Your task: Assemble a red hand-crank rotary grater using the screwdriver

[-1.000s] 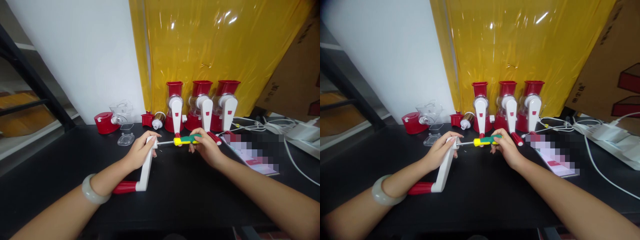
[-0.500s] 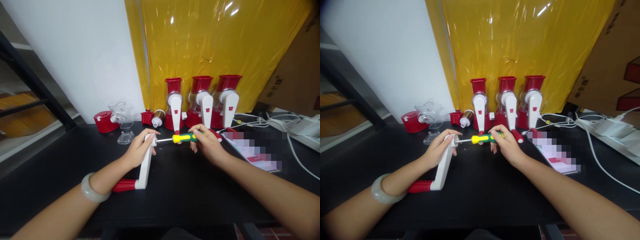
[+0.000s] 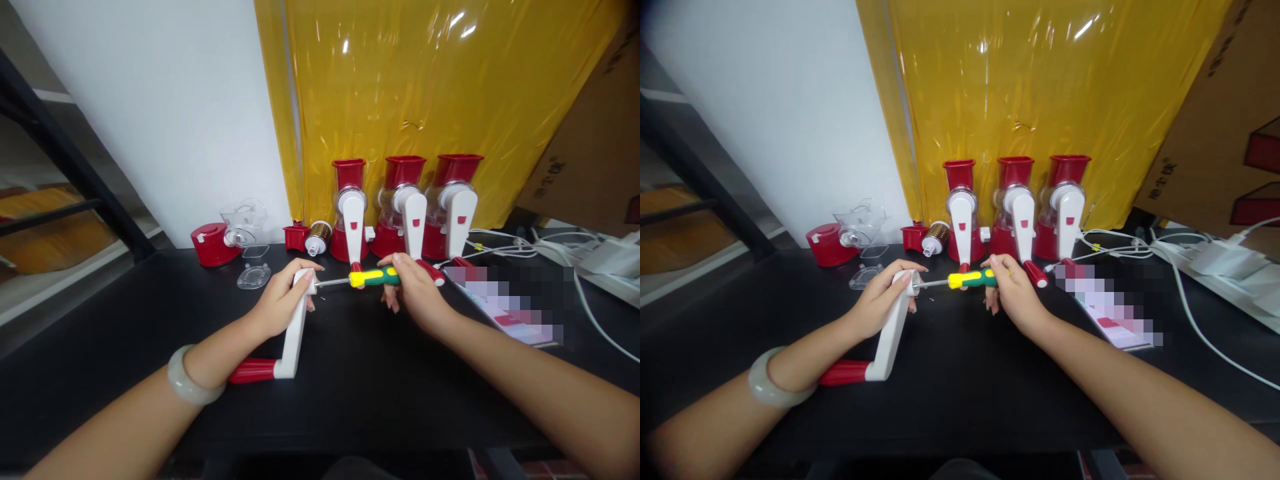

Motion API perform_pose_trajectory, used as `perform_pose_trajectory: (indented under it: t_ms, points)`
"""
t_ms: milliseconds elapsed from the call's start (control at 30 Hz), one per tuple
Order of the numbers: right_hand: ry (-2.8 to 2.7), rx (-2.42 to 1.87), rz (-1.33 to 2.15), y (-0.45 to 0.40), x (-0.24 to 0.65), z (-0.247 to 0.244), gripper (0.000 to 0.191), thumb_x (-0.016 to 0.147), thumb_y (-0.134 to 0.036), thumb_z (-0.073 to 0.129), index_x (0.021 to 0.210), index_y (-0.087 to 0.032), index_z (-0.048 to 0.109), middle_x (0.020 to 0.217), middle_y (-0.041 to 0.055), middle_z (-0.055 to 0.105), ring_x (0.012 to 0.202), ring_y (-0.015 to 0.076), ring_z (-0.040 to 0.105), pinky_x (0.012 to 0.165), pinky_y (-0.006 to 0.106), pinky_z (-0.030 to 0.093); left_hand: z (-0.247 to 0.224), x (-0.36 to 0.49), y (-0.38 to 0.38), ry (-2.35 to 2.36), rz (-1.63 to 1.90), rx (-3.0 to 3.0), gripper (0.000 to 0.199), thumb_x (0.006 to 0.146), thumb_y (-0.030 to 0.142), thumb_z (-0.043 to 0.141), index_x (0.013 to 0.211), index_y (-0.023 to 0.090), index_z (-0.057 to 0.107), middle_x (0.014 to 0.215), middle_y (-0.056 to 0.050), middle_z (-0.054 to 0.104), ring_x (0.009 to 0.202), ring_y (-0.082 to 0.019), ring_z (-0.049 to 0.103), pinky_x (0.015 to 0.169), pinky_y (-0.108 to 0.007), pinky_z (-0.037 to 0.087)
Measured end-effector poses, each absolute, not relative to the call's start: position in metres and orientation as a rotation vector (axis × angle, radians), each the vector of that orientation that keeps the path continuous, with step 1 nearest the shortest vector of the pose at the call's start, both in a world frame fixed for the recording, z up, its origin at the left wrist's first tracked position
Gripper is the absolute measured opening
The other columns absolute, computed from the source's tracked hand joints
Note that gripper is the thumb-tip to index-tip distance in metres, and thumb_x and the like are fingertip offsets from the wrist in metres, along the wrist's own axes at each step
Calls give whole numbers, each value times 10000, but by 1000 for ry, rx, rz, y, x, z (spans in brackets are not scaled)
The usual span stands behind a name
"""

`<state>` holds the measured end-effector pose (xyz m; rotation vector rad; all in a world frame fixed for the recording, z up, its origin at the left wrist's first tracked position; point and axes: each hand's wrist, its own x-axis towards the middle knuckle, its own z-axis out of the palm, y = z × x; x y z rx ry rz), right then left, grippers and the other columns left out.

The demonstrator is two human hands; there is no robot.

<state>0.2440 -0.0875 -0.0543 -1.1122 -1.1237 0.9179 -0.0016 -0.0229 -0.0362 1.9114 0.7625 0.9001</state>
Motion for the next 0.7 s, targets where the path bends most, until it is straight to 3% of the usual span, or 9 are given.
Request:
perform_pose_trajectory:
  t_ms: [167, 233, 500, 700]
  points:
    - [-1032, -886, 1031, -85, 248, -60, 314, 805, -398, 627, 1049, -252, 493, 717, -38, 614, 558, 152, 613, 522, 305, 499, -35, 0, -24, 772, 910, 1882, 322, 967, 446, 490, 1117, 174, 576, 832, 2, 599, 556, -103, 635, 542, -234, 512]
    - [-1028, -855, 1061, -86, 248, -59, 315, 774, -335, 639, 1044, -250, 500, 762, -28, 617, 603, 154, 623, 549, 309, 504, -35, 0, -24, 770, 918, 1879, 319, 966, 441, 489, 1111, 171, 577, 815, 5, 596, 554, -104, 634, 540, -232, 509]
    - [-1066, -898, 1121, -88, 248, -53, 263, 819, -391, 622, 986, -228, 500, 643, -7, 662, 525, 143, 587, 548, 281, 456, -36, -1, -23, 790, 933, 1910, 341, 970, 458, 478, 1120, 170, 580, 796, 6, 604, 557, -114, 643, 559, -243, 506]
    - [-1094, -915, 1071, -86, 248, -55, 279, 856, -464, 620, 933, -225, 498, 556, -32, 616, 482, 134, 574, 457, 238, 411, -35, -1, -24, 783, 929, 1910, 338, 968, 457, 481, 1112, 168, 581, 768, 12, 600, 555, -117, 644, 559, -243, 506]
